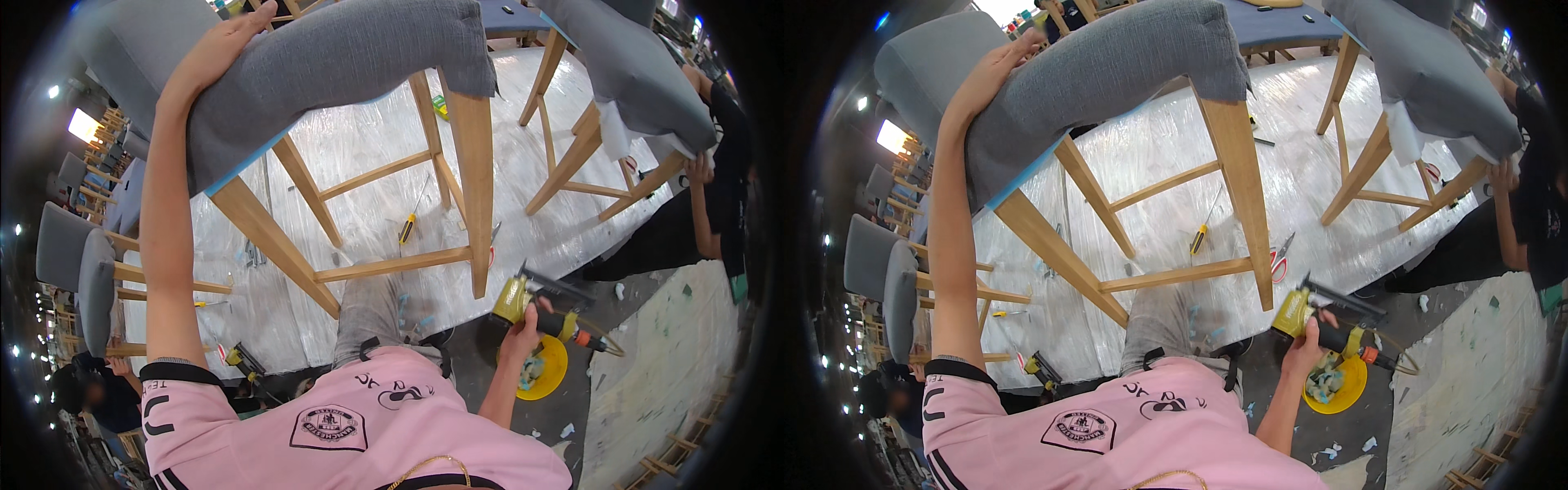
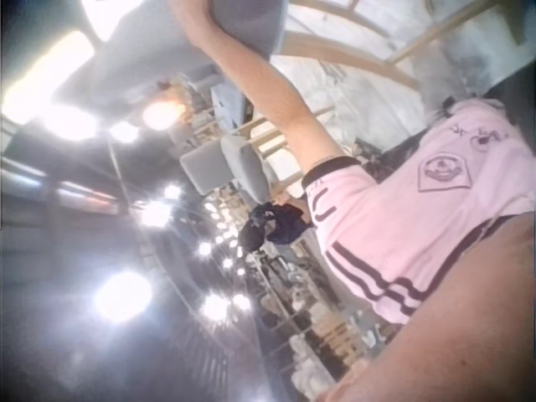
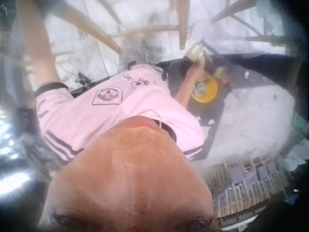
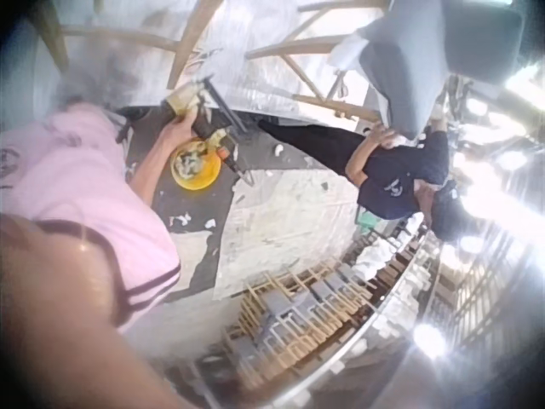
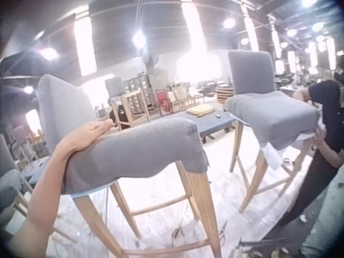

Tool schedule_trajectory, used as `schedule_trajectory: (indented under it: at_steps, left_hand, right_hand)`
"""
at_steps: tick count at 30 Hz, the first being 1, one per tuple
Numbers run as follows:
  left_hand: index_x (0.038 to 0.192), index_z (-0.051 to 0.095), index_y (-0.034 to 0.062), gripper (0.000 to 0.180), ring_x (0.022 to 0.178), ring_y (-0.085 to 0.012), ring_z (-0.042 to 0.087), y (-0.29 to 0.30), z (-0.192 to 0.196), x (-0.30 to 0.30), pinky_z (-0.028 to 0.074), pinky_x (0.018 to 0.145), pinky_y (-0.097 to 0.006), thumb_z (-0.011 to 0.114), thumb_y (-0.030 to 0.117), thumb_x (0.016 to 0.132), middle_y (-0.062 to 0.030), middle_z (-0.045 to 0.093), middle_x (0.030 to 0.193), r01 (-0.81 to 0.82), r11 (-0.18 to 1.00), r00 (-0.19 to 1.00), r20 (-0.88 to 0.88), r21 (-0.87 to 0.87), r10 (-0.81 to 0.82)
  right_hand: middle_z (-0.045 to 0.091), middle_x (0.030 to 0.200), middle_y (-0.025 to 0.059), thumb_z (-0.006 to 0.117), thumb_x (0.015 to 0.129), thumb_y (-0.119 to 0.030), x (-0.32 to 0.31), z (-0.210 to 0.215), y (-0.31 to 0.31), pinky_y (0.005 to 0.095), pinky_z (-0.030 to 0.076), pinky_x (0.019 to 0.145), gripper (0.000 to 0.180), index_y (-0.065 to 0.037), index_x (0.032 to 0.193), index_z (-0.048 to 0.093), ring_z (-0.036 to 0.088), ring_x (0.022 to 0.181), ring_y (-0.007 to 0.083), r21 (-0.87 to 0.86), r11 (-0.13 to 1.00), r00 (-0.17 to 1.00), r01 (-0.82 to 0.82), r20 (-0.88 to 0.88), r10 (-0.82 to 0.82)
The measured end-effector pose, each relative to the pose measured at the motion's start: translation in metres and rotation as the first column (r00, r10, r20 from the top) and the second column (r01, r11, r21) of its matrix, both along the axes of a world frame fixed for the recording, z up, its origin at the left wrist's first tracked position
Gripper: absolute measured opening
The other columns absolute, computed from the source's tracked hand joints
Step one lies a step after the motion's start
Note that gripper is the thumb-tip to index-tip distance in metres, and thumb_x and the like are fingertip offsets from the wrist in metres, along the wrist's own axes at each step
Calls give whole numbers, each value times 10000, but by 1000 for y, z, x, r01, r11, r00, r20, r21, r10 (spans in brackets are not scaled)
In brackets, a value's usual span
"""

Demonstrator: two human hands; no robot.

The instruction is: The person attaches gray fabric to a wooden chair frame using a staple gun, scissors, and a screwdriver. They repeatedly staple the fabric, trim excess material, and tuck edges to secure the upholstery.

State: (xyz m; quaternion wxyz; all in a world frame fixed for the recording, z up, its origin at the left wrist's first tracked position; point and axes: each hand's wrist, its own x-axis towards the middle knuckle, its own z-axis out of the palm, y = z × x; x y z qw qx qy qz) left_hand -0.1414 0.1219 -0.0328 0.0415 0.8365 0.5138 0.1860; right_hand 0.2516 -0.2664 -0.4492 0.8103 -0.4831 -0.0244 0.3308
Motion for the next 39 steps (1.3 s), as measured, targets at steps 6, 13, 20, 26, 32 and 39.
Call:
schedule_trajectory:
  at_steps: [6,13,20,26,32,39]
  left_hand:
    - [1472,597,149,901,1353,-306,573,51,-16,9,398,1151,-381,392,833,922,-181,592,1460,-119,987,991,43,-106,124]
    - [1505,563,181,890,1380,-309,545,72,-11,13,370,1167,-367,414,833,918,-234,542,1493,-176,967,983,25,-185,184]
    - [1508,549,133,886,1355,-269,551,83,-11,0,357,1154,-320,395,806,953,-187,562,1485,-3,973,988,152,-231,39]
    - [1477,593,145,803,1358,-290,554,62,-14,12,355,1159,-326,366,748,998,-176,601,1450,-24,983,992,115,-182,45]
    - [1379,667,123,672,1208,-325,649,33,-24,20,446,1080,-381,365,628,1053,-160,691,1303,-98,994,994,52,56,95]
    - [1224,698,109,369,1097,-333,650,-84,-59,71,427,1029,-447,587,371,989,-104,719,1159,-72,716,997,38,694,64]
  right_hand:
    - [654,992,36,767,854,-72,5,-167,-33,396,596,694,288,-143,1100,635,692,890,213,-447,868,940,-219,-335,65]
    - [667,1070,109,757,862,-26,-73,-256,14,456,611,815,425,-89,1243,580,704,948,274,-127,873,692,-470,-667,276]
    - [687,1025,158,778,901,-319,-120,-297,30,448,608,678,499,89,1112,582,723,850,295,-467,642,790,-608,-442,426]
    - [713,750,168,703,953,-306,19,-227,50,353,555,479,346,39,975,692,718,596,245,-692,11,322,-722,-321,891]
    - [722,764,72,593,1058,-351,112,28,209,275,515,559,399,24,1017,724,635,638,97,-546,698,433,-464,547,716]
    - [731,1083,165,714,969,-380,-7,183,284,332,582,791,591,31,1363,555,719,920,213,78,519,416,-851,702,578]
